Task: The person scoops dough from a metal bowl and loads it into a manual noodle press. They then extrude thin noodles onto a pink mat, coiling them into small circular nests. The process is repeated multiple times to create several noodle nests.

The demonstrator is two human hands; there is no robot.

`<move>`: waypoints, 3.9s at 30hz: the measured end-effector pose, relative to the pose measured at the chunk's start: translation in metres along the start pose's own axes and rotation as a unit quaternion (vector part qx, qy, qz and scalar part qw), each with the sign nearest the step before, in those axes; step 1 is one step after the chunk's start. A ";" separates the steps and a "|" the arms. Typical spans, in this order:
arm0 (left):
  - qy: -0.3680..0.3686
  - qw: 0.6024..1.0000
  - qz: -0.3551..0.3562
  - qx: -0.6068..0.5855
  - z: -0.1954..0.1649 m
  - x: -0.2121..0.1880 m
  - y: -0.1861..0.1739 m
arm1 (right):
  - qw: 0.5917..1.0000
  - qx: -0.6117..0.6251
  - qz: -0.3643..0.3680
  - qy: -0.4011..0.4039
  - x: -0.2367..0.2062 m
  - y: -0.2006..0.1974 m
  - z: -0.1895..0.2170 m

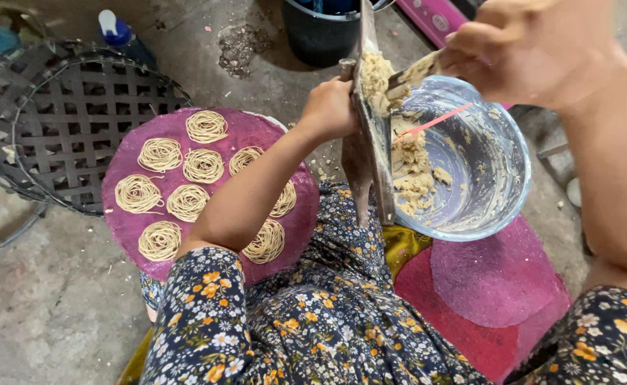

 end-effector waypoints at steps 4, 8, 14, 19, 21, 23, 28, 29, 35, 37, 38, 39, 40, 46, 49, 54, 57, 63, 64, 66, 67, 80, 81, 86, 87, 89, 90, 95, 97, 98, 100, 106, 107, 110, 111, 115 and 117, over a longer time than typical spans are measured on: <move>-0.082 0.996 0.036 -0.013 -0.006 -0.001 0.008 | 0.997 -0.070 -0.025 -0.019 0.017 0.008 0.041; -0.132 0.990 0.042 -0.021 0.010 -0.001 -0.001 | 0.995 -0.092 -0.028 -0.005 0.007 -0.002 0.041; -0.040 0.999 0.012 -0.002 0.026 0.003 -0.003 | 0.997 -0.046 -0.016 0.061 -0.038 -0.010 -0.013; -0.014 1.000 0.015 -0.018 0.016 -0.001 0.002 | 0.997 -0.005 -0.024 0.071 -0.045 0.010 -0.020; -0.016 1.000 0.014 0.007 0.009 -0.004 -0.001 | 0.998 0.002 -0.014 0.057 -0.037 0.006 -0.012; -0.023 0.999 0.028 0.034 0.000 -0.006 -0.001 | 0.999 -0.011 -0.010 0.038 -0.020 0.002 0.007; -0.119 0.991 0.053 -0.024 -0.007 -0.006 0.001 | 0.997 -0.076 0.005 0.004 0.007 0.002 0.058; -0.119 0.991 0.055 -0.031 -0.004 -0.006 -0.001 | 0.997 -0.075 0.003 0.000 0.005 0.002 0.059; -0.073 0.988 0.053 -0.125 0.032 -0.003 -0.020 | 0.987 0.011 -0.028 0.155 -0.052 0.000 -0.001; -0.002 0.988 0.064 -0.140 0.038 -0.004 -0.016 | 0.982 0.033 -0.035 0.183 -0.062 0.014 0.004; 0.049 0.986 0.058 -0.149 0.040 -0.004 -0.014 | 0.982 0.048 -0.041 0.180 -0.064 0.023 0.011; 0.100 0.981 0.051 -0.158 0.040 -0.005 -0.012 | 0.981 0.062 -0.048 0.175 -0.065 0.029 0.014; 0.045 0.971 0.054 -0.229 0.042 -0.006 -0.011 | 0.980 0.081 -0.035 0.176 -0.068 0.031 0.013; -0.098 0.954 0.019 -0.283 0.044 -0.012 -0.015 | 0.972 0.145 0.060 0.175 -0.066 0.025 0.008; -0.060 0.990 0.015 -0.127 0.034 -0.014 -0.012 | 0.975 0.091 0.119 0.165 -0.053 0.011 -0.001; -0.025 1.000 -0.001 -0.003 0.006 -0.019 0.002 | 0.954 0.024 0.271 0.129 -0.028 -0.013 -0.004; 0.010 0.999 -0.031 0.029 -0.011 -0.024 0.005 | 0.932 0.033 0.345 0.110 -0.009 -0.004 0.015; -0.096 0.995 0.024 -0.011 -0.006 -0.025 0.000 | 0.991 -0.041 0.127 -0.004 0.014 0.006 0.073; -0.105 0.994 0.032 -0.014 0.000 -0.024 -0.002 | 0.995 -0.046 0.089 -0.017 0.015 0.003 0.075; -0.124 0.991 0.047 -0.023 0.014 -0.023 -0.007 | 0.998 -0.035 0.041 -0.018 0.012 -0.006 0.068; -0.156 0.987 0.030 -0.039 0.022 -0.023 -0.012 | 0.999 -0.029 0.016 -0.020 0.009 -0.009 0.062; -0.055 0.986 -0.111 -0.110 0.007 0.007 -0.014 | 0.687 0.567 -0.032 0.454 -0.014 0.086 0.118; -0.049 0.983 -0.122 -0.129 0.013 0.006 -0.023 | 0.718 0.522 0.004 0.459 -0.024 0.086 0.120; -0.068 0.986 -0.129 -0.085 0.036 0.002 -0.050 | 0.740 0.509 -0.037 0.439 -0.054 0.090 0.104; -0.056 0.986 -0.131 -0.081 0.036 0.003 -0.049 | 0.740 0.508 -0.061 0.437 -0.053 0.093 0.104; -0.026 0.986 -0.117 -0.115 0.031 0.007 -0.038 | 0.729 0.502 -0.107 0.454 -0.046 0.101 0.109; -0.006 0.985 -0.112 -0.131 0.030 0.010 -0.034 | 0.719 0.494 -0.134 0.470 -0.041 0.104 0.113; -0.016 0.994 -0.057 -0.092 0.032 0.018 -0.029 | 0.806 0.358 -0.142 0.449 -0.030 0.097 0.133; -0.038 0.989 -0.049 -0.137 0.040 0.016 -0.037 | 0.837 0.338 -0.157 0.400 -0.037 0.086 0.140; -0.031 0.983 -0.067 -0.170 0.044 0.014 -0.042 | 0.830 0.372 -0.147 0.390 -0.042 0.082 0.141; -0.022 0.978 -0.082 -0.190 0.046 0.012 -0.043 | 0.809 0.441 -0.122 0.370 -0.054 0.075 0.140; -0.024 0.997 0.032 -0.069 0.011 0.018 0.016 | 0.649 0.557 -0.138 0.500 -0.056 0.098 0.118; 0.002 0.997 0.008 -0.079 0.005 0.018 0.023 | 0.695 0.491 -0.130 0.509 -0.056 0.099 0.120; -0.010 0.997 0.010 -0.081 0.003 0.019 0.022 | 0.792 0.339 -0.108 0.496 -0.063 0.092 0.135; -0.032 0.996 0.021 -0.077 0.008 0.018 0.015 | 0.809 0.328 -0.104 0.476 -0.069 0.087 0.142; -0.021 0.983 -0.028 -0.182 0.033 0.009 -0.013 | 0.756 0.476 -0.035 0.447 -0.091 0.074 0.152; 0.044 0.984 -0.024 -0.169 0.039 0.006 -0.012 | 0.722 0.545 -0.054 0.424 -0.094 0.081 0.140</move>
Point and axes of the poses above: each hand's wrist, its own x-axis towards the middle knuckle, its own y-axis out of the palm, z = x × y, the point moved 1 cm from there along x, towards the middle knuckle, and after that the axes turned 13 degrees about -x, right-handed, at the moved point
